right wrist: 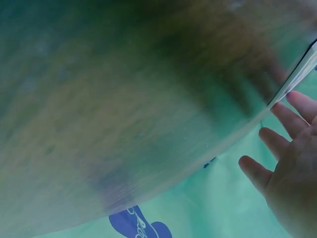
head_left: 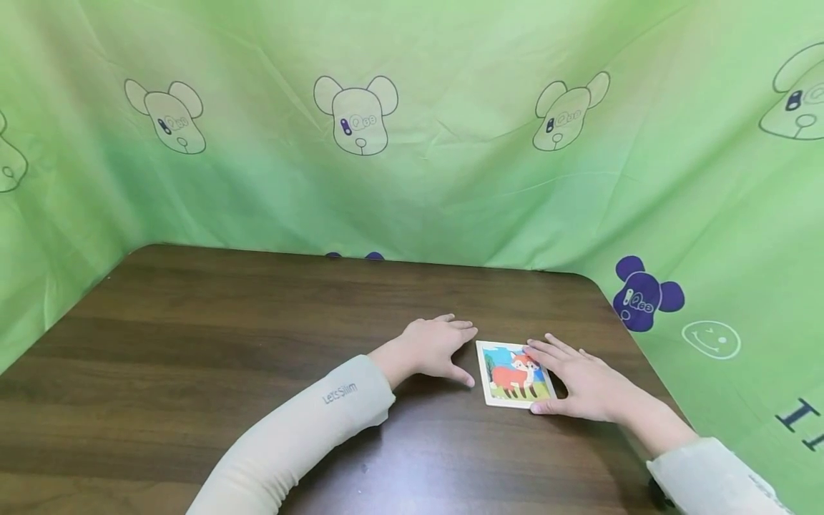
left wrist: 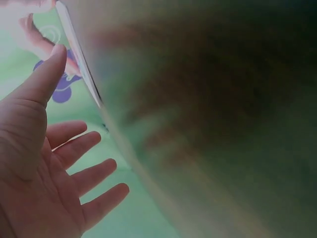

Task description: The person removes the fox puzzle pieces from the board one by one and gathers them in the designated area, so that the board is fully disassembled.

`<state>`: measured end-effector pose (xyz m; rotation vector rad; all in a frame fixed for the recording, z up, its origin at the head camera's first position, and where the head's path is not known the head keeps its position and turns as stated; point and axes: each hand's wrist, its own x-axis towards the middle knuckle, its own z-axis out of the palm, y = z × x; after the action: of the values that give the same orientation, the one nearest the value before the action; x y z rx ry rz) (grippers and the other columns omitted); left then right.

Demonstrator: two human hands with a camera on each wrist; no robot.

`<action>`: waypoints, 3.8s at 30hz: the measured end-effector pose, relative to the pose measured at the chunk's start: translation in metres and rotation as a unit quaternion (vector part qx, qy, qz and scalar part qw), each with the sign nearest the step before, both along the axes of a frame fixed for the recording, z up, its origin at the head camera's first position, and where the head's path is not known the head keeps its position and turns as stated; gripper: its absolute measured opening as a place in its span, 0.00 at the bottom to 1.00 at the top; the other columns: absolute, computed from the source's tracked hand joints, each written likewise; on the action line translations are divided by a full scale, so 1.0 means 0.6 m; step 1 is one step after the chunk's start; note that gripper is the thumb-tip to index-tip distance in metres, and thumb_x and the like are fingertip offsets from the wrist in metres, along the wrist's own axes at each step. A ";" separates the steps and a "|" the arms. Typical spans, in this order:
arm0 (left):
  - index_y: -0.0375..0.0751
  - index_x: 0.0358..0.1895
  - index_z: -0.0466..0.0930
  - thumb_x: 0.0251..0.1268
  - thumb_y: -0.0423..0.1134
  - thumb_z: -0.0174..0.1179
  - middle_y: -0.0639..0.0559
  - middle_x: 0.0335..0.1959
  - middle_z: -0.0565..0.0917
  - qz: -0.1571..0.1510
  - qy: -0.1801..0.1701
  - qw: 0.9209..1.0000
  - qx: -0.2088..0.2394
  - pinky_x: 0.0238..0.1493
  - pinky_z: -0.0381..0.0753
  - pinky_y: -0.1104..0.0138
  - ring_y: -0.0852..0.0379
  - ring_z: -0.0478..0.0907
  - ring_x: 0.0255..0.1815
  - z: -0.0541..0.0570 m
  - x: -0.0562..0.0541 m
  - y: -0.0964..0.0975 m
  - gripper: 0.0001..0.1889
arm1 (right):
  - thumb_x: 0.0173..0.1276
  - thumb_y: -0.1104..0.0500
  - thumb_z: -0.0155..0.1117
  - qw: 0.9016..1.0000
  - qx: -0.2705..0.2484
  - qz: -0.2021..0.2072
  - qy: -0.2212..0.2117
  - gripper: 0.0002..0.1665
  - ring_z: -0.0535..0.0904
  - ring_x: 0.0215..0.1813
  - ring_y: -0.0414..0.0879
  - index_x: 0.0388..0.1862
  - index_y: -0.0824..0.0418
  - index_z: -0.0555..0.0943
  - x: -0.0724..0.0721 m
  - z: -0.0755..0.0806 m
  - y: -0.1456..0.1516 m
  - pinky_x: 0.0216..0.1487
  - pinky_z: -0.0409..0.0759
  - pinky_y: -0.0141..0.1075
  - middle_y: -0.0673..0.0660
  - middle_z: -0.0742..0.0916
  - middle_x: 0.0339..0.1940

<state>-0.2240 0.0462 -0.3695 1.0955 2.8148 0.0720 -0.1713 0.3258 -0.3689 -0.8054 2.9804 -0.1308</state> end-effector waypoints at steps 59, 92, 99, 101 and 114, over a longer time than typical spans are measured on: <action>0.54 0.74 0.66 0.53 0.68 0.67 0.61 0.77 0.65 0.046 -0.058 0.997 -0.031 0.65 0.74 0.52 0.56 0.65 0.76 0.006 -0.003 -0.097 0.46 | 0.44 0.22 0.70 1.000 -0.012 0.010 0.006 0.62 0.70 0.69 0.56 0.70 0.60 0.72 -0.053 -0.016 -0.142 0.48 0.77 0.55 0.54 0.76 0.68; 0.49 0.75 0.65 0.55 0.63 0.69 0.55 0.78 0.63 0.095 -0.113 0.989 -0.017 0.70 0.69 0.49 0.52 0.61 0.78 0.005 0.021 -0.230 0.46 | 0.44 0.26 0.74 0.996 0.011 0.069 -0.053 0.61 0.67 0.69 0.57 0.69 0.62 0.70 -0.071 0.000 -0.283 0.52 0.76 0.54 0.53 0.74 0.65; 0.49 0.75 0.66 0.55 0.61 0.70 0.54 0.78 0.63 0.097 -0.121 0.988 -0.014 0.70 0.68 0.48 0.50 0.61 0.78 0.005 0.028 -0.249 0.45 | 0.45 0.27 0.74 0.994 0.017 0.077 -0.070 0.61 0.66 0.69 0.57 0.69 0.63 0.70 -0.067 0.001 -0.305 0.52 0.76 0.52 0.55 0.73 0.64; 0.49 0.75 0.66 0.55 0.61 0.70 0.54 0.78 0.63 0.100 -0.123 0.987 -0.016 0.71 0.67 0.47 0.50 0.60 0.79 0.005 0.031 -0.256 0.45 | 0.45 0.27 0.74 0.994 0.015 0.081 -0.071 0.61 0.67 0.68 0.56 0.69 0.63 0.70 -0.063 -0.001 -0.312 0.51 0.76 0.51 0.55 0.73 0.64; 0.47 0.75 0.64 0.56 0.62 0.68 0.53 0.79 0.61 0.102 -0.144 0.984 0.002 0.71 0.66 0.45 0.45 0.56 0.80 0.007 0.048 -0.281 0.46 | 0.58 0.35 0.70 0.990 -0.004 0.093 -0.107 0.47 0.67 0.67 0.55 0.70 0.59 0.71 -0.067 0.013 -0.330 0.56 0.73 0.56 0.54 0.76 0.61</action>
<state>-0.1949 -0.1225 -0.3652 0.7244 2.6525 0.2333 -0.2118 0.1279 -0.3609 -0.9972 2.6907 -0.2072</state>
